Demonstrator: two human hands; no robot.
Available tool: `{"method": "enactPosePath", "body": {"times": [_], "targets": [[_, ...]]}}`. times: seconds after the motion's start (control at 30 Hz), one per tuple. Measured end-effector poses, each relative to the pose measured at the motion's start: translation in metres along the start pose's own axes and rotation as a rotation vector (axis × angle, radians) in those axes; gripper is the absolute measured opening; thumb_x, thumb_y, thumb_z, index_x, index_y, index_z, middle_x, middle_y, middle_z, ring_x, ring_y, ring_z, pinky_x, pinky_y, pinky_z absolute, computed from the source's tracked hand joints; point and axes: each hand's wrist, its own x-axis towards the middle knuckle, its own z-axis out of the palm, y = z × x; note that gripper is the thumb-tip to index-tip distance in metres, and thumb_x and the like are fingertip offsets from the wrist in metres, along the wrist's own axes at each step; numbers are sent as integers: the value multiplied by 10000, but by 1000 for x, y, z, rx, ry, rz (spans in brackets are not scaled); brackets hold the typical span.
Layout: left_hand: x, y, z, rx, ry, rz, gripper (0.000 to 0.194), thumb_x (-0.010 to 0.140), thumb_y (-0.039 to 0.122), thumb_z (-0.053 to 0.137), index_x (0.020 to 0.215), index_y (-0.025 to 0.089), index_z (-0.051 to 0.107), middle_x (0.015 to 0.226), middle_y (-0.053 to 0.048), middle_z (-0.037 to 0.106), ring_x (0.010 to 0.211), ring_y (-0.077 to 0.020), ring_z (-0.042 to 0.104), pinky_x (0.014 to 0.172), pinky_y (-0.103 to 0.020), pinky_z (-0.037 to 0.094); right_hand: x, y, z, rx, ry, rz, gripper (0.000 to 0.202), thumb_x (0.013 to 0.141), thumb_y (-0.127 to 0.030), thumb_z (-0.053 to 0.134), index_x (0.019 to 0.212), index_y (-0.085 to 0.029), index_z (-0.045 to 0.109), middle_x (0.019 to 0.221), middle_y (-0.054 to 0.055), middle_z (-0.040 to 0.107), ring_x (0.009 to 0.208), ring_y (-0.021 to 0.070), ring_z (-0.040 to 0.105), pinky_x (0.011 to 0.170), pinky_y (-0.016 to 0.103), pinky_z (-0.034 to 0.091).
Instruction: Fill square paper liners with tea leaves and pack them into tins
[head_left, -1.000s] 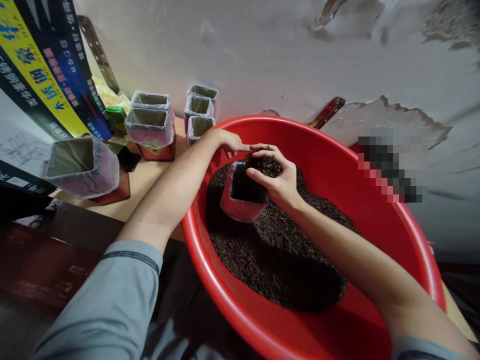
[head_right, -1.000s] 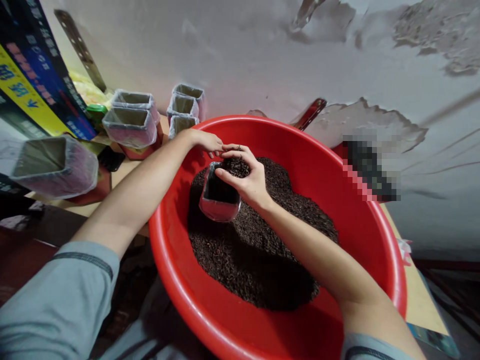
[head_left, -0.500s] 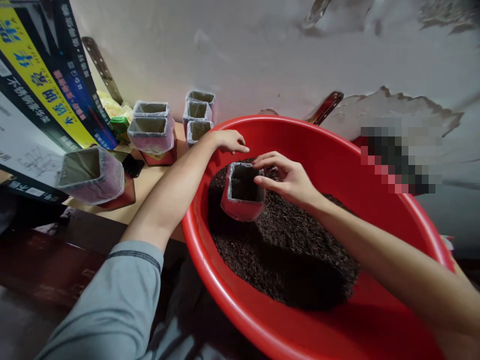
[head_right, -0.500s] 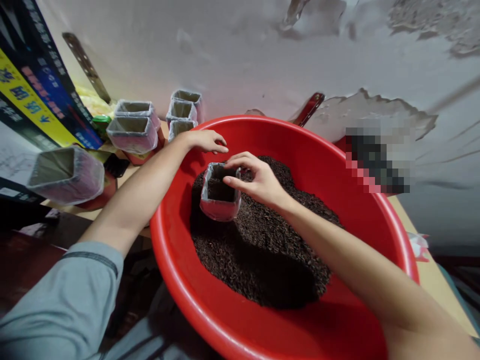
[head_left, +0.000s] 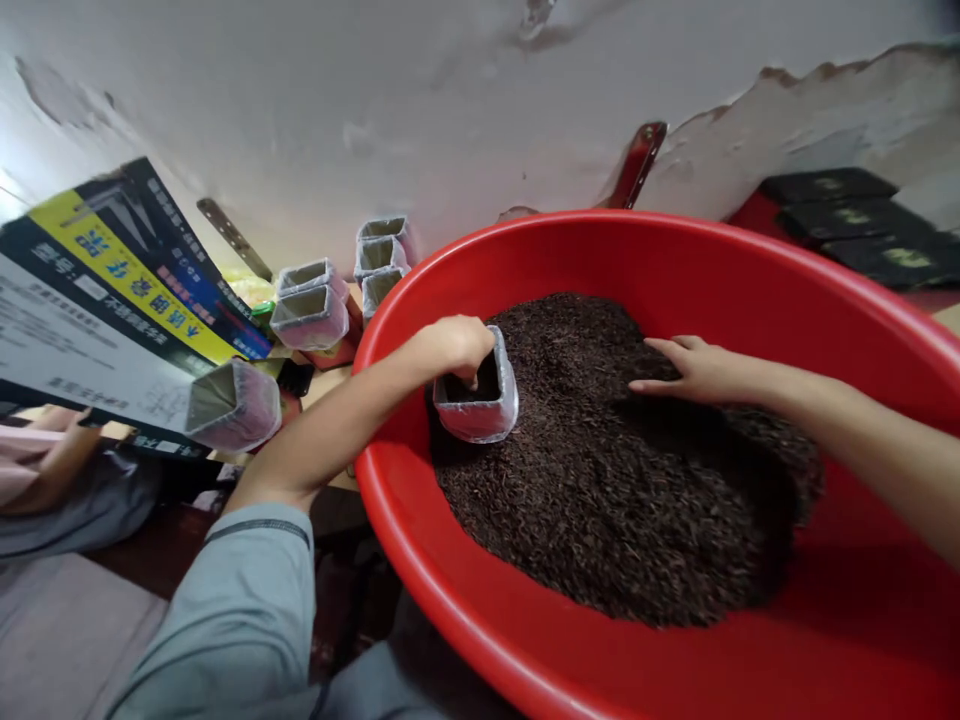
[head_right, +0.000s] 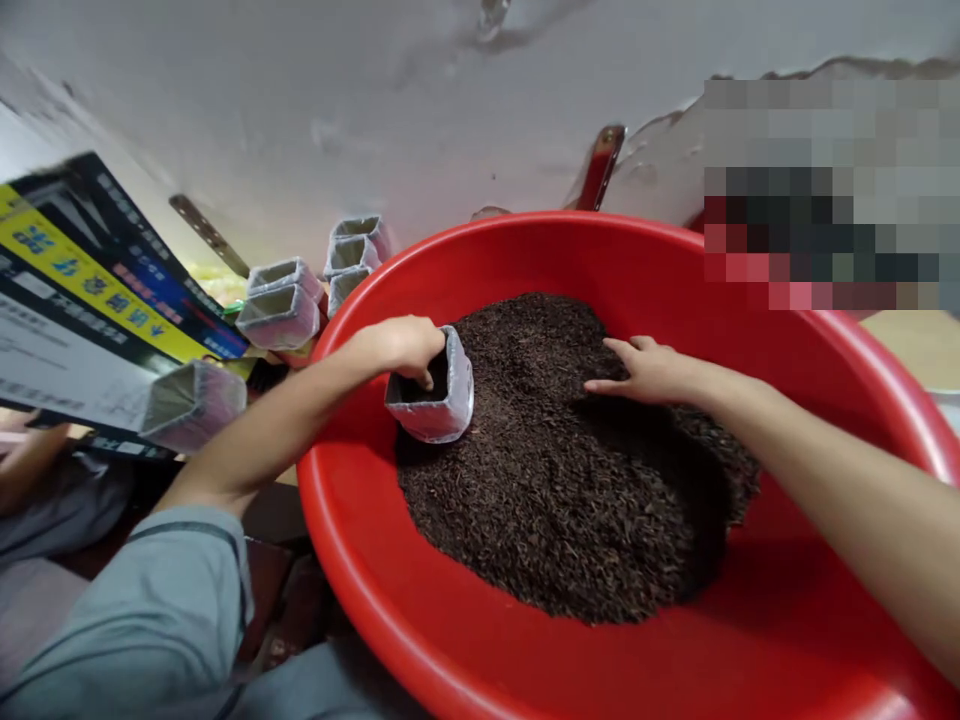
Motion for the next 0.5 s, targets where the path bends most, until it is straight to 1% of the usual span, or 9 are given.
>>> {"method": "enactPosePath", "body": {"times": [0.07, 0.17, 0.2, 0.23, 0.3, 0.37, 0.4, 0.47, 0.5], "targets": [[7, 6, 9, 65, -44, 50, 381, 799, 263, 804, 1120, 60, 771, 1105, -222, 759, 975, -342, 725, 750, -348, 535, 1, -2, -2, 61, -77, 49, 972, 899, -693, 543, 1601, -60, 319, 1585, 312, 351, 1401, 465, 472, 1171, 503, 413], [10, -1, 19, 0, -68, 235, 398, 826, 255, 782, 1185, 91, 733, 1157, -171, 759, 1024, -293, 719, 784, -296, 533, 3, -6, 0, 55, -139, 58, 1018, 851, -698, 615, 1609, -86, 321, 1607, 293, 330, 1433, 475, 424, 1183, 523, 380], [11, -4, 21, -40, -74, 281, 430, 822, 273, 794, 1210, 103, 717, 1169, -150, 759, 1031, -273, 718, 795, -278, 532, 5, -7, 3, 48, -161, 56, 1040, 824, -705, 647, 1609, -101, 330, 1611, 285, 331, 1442, 474, 411, 1188, 529, 369], [13, -6, 24, -66, -82, 296, 452, 820, 289, 801, 1221, 105, 706, 1175, -140, 759, 1036, -263, 717, 806, -268, 532, 7, -8, 5, 40, -176, 54, 1058, 802, -713, 667, 1611, -117, 336, 1620, 279, 324, 1455, 474, 391, 1196, 538, 353], [19, -6, 29, -46, -61, 221, 395, 845, 257, 766, 1197, 85, 715, 1182, -157, 755, 1050, -270, 719, 826, -274, 535, 12, -8, 11, 18, -193, 60, 1096, 765, -737, 686, 1617, -142, 335, 1646, 265, 283, 1490, 480, 328, 1217, 563, 311], [25, 0, 35, 5, 2, 99, 278, 900, 176, 654, 1136, 56, 740, 1182, -193, 750, 1062, -292, 723, 844, -302, 540, 15, -6, 17, -5, -183, 64, 1130, 732, -782, 675, 1621, -175, 331, 1663, 241, 262, 1507, 492, 278, 1215, 612, 288], [27, 3, 36, 18, 33, 56, 262, 917, 132, 592, 1109, 48, 750, 1183, -206, 747, 1067, -298, 724, 855, -316, 541, 17, -5, 20, -15, -171, 61, 1143, 713, -812, 662, 1621, -201, 333, 1664, 227, 268, 1507, 502, 268, 1199, 650, 290], [25, 5, 36, 13, 56, 36, 277, 924, 89, 534, 1088, 44, 752, 1177, -219, 745, 1048, -295, 728, 856, -331, 543, 19, -1, 25, -27, -137, 56, 1169, 662, -878, 633, 1612, -258, 349, 1653, 201, 306, 1491, 528, 271, 1138, 736, 311], [22, 4, 33, 3, 45, 67, 260, 916, 98, 554, 1078, 52, 752, 1156, -212, 751, 1026, -288, 728, 848, -328, 542, 19, 0, 27, -25, -115, 44, 1167, 648, -903, 614, 1604, -283, 360, 1645, 191, 325, 1480, 539, 283, 1103, 769, 323]]}}
